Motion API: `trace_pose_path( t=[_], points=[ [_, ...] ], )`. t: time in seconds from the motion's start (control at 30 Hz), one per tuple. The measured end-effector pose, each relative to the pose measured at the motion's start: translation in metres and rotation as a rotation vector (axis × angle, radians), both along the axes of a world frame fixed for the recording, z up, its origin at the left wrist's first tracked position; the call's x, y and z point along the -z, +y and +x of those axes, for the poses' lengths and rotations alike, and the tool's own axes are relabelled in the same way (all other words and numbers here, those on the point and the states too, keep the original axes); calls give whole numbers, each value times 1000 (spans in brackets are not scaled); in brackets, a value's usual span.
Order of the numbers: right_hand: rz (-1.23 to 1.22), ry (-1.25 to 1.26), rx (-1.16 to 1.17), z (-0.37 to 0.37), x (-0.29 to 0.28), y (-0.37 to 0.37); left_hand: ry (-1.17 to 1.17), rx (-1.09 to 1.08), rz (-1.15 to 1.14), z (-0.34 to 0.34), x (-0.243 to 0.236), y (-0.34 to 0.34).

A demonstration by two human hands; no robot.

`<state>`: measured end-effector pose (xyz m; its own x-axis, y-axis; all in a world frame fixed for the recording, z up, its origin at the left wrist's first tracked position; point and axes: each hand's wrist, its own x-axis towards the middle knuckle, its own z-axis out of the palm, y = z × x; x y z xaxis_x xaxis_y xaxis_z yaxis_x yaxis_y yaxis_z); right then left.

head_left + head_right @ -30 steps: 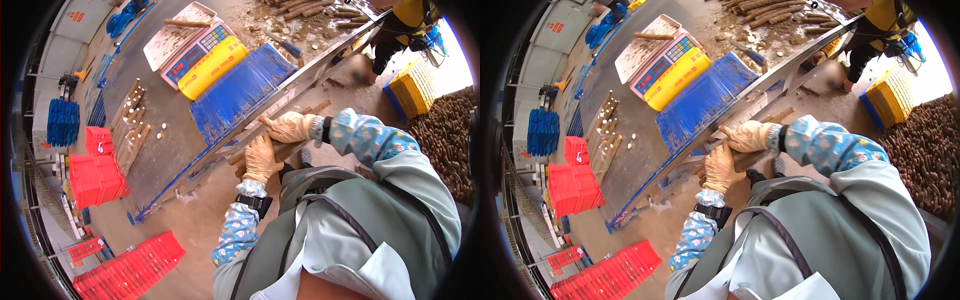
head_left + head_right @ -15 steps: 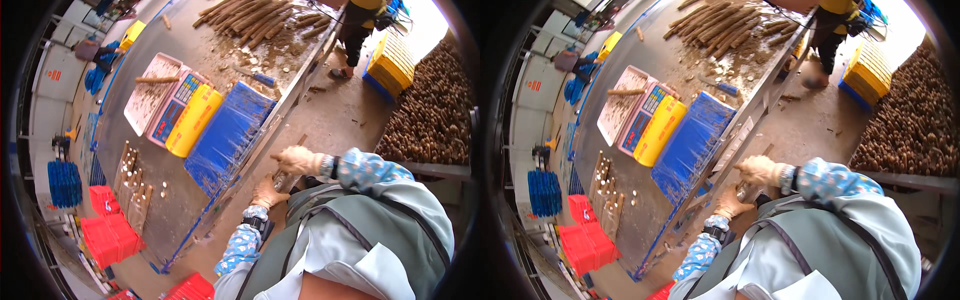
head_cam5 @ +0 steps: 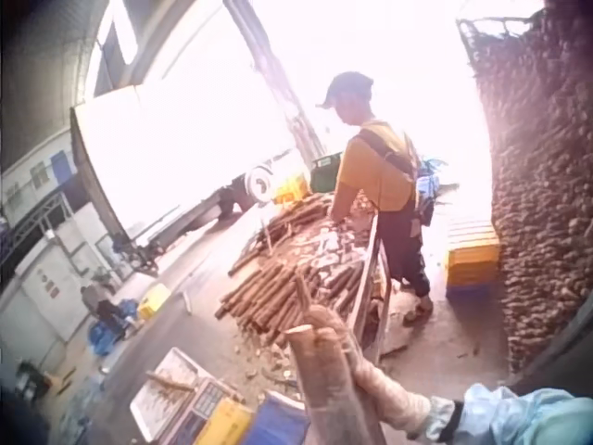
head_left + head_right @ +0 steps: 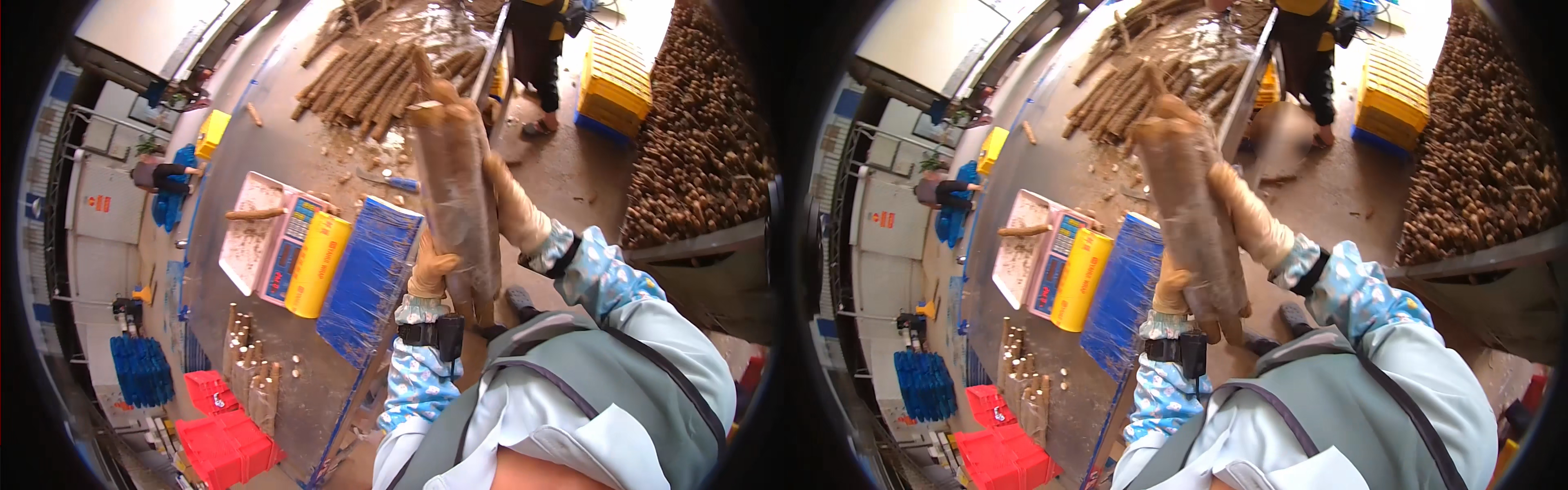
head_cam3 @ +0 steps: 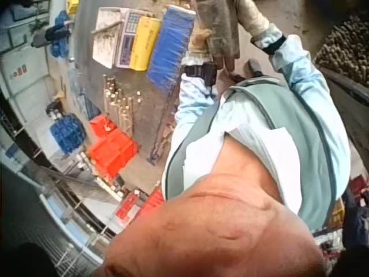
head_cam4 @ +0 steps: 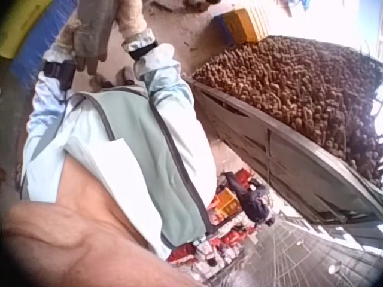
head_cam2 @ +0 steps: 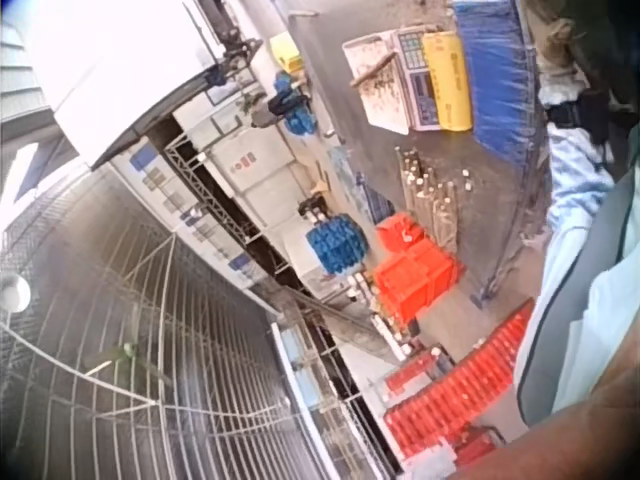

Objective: The person weighs long root vegetables on a digital scale, wraps them in plastic film, and places the bundles on a table. The person repeats this process for multiple batches of vegetables in a warehouse setting.

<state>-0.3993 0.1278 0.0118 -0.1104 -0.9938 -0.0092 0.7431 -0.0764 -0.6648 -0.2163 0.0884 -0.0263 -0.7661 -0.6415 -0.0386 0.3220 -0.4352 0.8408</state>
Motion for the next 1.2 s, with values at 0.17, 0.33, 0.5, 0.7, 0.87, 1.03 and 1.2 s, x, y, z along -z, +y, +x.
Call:
trace_pose_path(
  t=[0.17,0.33,0.5,0.7,0.87,1.03,1.2],
  points=[
    [-192,169,-254,44,-28,28,-45,-434,-508,16,-82,-12],
    [-186,97,-212,94,-11,23,-602,-676,-779,86,-86,23],
    [-304,205,-321,162,7,13,-649,-1081,-676,90,-90,85],
    [-447,134,-629,257,-32,21,-728,-1472,-591,163,-105,129],
    [-623,95,-720,344,-38,15,-746,-1576,-633,237,-112,150],
    [-925,463,-468,416,-29,-5,-478,-1506,-461,316,-97,155],
    [-1301,802,-279,448,-49,-14,-2948,-712,-1428,442,-72,152]
  ],
)
